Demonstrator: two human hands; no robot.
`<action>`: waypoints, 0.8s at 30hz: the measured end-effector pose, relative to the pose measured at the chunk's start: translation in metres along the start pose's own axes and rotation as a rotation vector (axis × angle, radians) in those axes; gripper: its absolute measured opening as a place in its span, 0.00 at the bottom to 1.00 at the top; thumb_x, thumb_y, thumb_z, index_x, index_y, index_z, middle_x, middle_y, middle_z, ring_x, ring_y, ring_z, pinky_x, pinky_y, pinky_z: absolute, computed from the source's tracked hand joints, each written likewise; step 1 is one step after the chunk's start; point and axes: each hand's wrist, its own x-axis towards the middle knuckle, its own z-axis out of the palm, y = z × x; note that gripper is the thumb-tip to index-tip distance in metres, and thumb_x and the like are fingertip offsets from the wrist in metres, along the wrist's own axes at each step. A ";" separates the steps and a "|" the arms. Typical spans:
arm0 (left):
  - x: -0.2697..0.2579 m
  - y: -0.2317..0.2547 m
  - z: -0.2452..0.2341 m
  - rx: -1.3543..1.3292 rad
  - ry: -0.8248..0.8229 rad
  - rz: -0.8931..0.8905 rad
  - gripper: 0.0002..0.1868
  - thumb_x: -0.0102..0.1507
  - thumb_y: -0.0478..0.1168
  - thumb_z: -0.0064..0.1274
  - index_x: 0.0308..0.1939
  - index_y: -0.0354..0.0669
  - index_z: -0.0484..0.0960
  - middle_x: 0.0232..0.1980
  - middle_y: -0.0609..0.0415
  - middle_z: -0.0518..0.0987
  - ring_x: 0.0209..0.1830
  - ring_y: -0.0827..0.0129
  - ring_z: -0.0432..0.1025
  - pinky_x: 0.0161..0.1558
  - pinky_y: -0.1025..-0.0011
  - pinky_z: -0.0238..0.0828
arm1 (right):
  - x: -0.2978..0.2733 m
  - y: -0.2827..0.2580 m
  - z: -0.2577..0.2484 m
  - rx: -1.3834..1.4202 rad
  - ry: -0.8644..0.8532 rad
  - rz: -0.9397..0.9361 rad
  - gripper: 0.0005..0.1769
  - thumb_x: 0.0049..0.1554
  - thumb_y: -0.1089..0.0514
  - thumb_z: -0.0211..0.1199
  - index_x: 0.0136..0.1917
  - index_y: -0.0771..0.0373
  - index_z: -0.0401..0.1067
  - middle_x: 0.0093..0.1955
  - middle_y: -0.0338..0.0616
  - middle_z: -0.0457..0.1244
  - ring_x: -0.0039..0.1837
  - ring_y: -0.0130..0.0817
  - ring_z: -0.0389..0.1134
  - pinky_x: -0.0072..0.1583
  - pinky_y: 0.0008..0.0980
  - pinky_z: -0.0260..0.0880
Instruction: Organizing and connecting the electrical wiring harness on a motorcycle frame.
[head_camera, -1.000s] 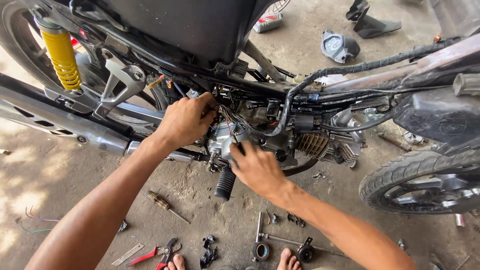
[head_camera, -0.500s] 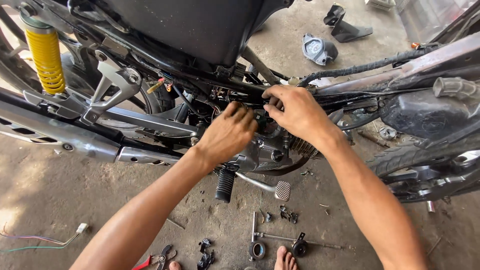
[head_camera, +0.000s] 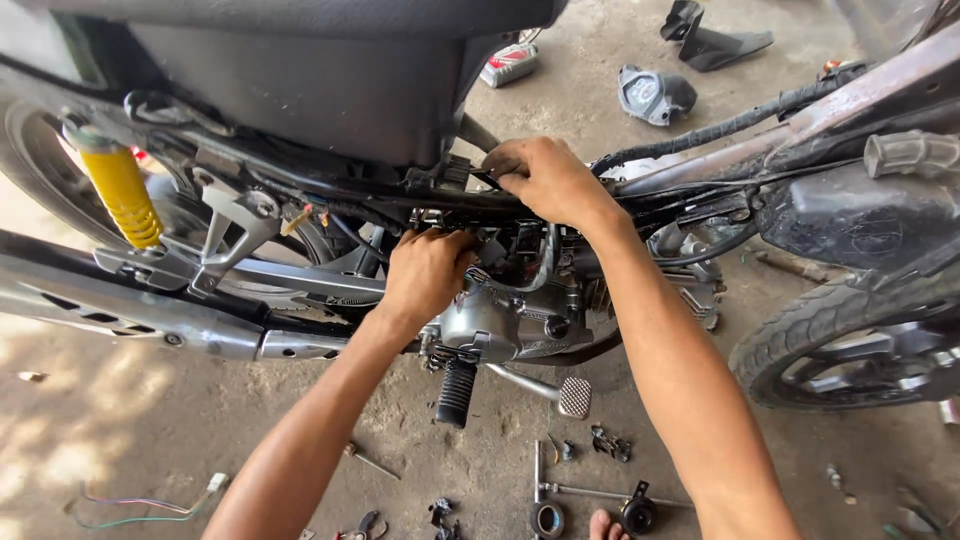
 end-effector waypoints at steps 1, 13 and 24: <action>0.002 0.006 0.003 0.009 -0.010 -0.002 0.08 0.66 0.45 0.51 0.45 0.52 0.83 0.37 0.57 0.86 0.45 0.60 0.79 0.50 0.64 0.66 | 0.001 0.007 0.000 0.014 -0.001 0.000 0.17 0.61 0.67 0.58 0.64 0.68 0.74 0.57 0.59 0.70 0.63 0.56 0.71 0.66 0.53 0.68; 0.011 0.040 -0.023 -0.085 -0.254 -0.420 0.18 0.61 0.45 0.57 0.55 0.54 0.84 0.44 0.50 0.88 0.49 0.45 0.80 0.51 0.49 0.74 | 0.017 0.044 0.015 -0.110 0.006 -0.097 0.19 0.61 0.63 0.56 0.65 0.59 0.71 0.51 0.57 0.72 0.53 0.57 0.74 0.56 0.54 0.75; 0.004 0.042 -0.034 -0.418 -0.206 -0.495 0.14 0.58 0.44 0.61 0.47 0.51 0.89 0.44 0.44 0.87 0.51 0.38 0.78 0.49 0.48 0.72 | 0.099 0.099 0.072 -0.191 -0.262 -0.068 0.36 0.61 0.67 0.43 0.82 0.59 0.50 0.47 0.67 0.69 0.39 0.56 0.72 0.42 0.53 0.71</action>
